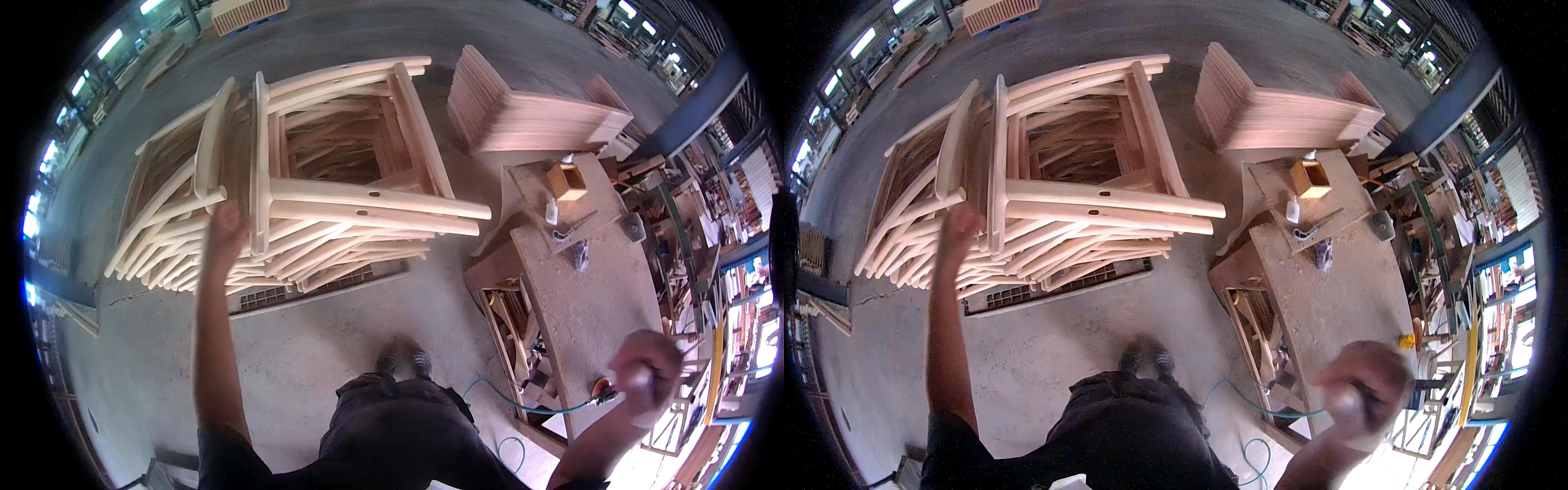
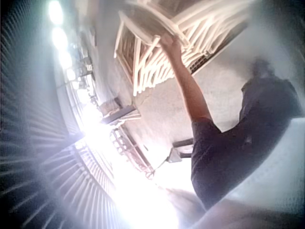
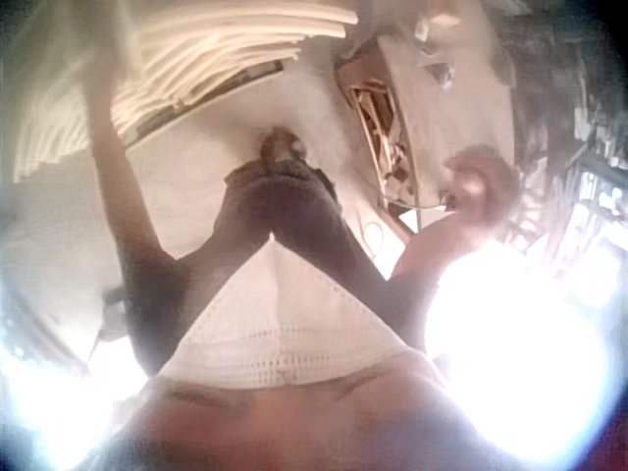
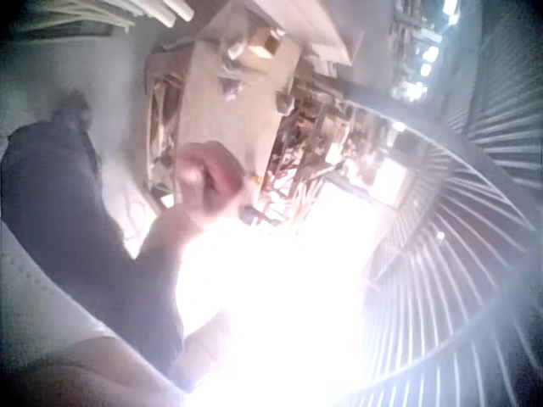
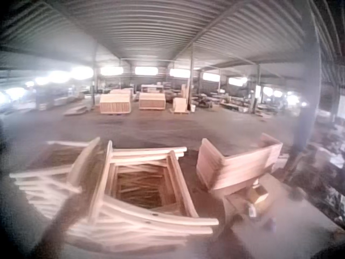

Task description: The person uses a handheld orbital sander to smooth the surfaces of wooden chair frames. They pick up a chair frame from a stack, sand multiple legs and rails, then place the frame on the floor. The person repeats this process with another chair frame.

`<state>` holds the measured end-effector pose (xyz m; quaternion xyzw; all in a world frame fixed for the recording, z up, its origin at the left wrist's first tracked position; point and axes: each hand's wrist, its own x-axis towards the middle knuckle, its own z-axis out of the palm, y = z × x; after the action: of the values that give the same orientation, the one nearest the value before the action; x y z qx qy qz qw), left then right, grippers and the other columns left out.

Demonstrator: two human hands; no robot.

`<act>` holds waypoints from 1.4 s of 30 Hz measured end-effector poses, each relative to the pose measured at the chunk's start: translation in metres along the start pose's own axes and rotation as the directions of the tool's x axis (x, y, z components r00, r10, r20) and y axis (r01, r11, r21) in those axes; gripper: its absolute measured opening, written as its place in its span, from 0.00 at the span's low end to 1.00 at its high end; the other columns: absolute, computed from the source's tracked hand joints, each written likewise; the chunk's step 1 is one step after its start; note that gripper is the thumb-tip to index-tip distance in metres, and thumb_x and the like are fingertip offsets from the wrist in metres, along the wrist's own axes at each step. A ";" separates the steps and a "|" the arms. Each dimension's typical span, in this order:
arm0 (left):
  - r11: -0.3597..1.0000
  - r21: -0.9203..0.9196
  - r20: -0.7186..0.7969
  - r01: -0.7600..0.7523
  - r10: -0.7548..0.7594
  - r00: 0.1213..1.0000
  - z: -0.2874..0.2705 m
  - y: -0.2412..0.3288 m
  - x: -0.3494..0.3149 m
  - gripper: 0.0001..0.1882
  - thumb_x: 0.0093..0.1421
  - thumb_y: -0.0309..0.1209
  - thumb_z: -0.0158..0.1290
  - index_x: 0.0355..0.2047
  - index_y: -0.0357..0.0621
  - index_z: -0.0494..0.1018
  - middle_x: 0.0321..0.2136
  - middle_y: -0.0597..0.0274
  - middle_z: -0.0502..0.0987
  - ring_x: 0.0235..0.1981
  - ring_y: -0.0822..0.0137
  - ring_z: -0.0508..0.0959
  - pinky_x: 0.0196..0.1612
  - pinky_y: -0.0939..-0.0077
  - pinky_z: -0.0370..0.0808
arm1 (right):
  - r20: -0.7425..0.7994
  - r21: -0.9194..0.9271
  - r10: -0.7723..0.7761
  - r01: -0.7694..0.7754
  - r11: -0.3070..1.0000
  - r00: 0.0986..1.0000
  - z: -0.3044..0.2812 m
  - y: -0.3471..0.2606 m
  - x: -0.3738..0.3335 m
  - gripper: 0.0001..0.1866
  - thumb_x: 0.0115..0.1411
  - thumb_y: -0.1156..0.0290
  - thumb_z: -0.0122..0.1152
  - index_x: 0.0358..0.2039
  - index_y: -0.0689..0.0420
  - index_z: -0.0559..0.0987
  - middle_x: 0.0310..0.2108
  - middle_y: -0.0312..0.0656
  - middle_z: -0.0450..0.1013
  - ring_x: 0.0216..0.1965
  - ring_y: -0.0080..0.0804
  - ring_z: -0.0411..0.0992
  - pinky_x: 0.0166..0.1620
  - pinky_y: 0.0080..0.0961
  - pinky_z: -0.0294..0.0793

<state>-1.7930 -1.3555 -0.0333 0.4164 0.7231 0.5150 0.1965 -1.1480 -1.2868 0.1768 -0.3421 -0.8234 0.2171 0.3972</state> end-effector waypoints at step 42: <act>0.881 -0.473 0.135 -0.003 0.076 0.988 0.171 0.056 -0.099 0.29 0.52 0.27 0.51 0.56 0.31 0.67 0.31 0.58 0.73 0.20 0.72 0.66 0.23 0.77 0.65 | 0.137 0.984 0.656 -0.024 -0.179 0.742 0.179 0.140 -0.002 0.19 0.67 0.55 0.67 0.50 0.52 0.76 0.44 0.42 0.78 0.48 0.35 0.78 0.55 0.39 0.80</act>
<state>-1.5915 -1.3289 -0.0644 0.4084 0.5507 0.6464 0.3349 -1.2360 -1.2097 -0.0177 -0.2030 -0.1557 0.7549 0.6039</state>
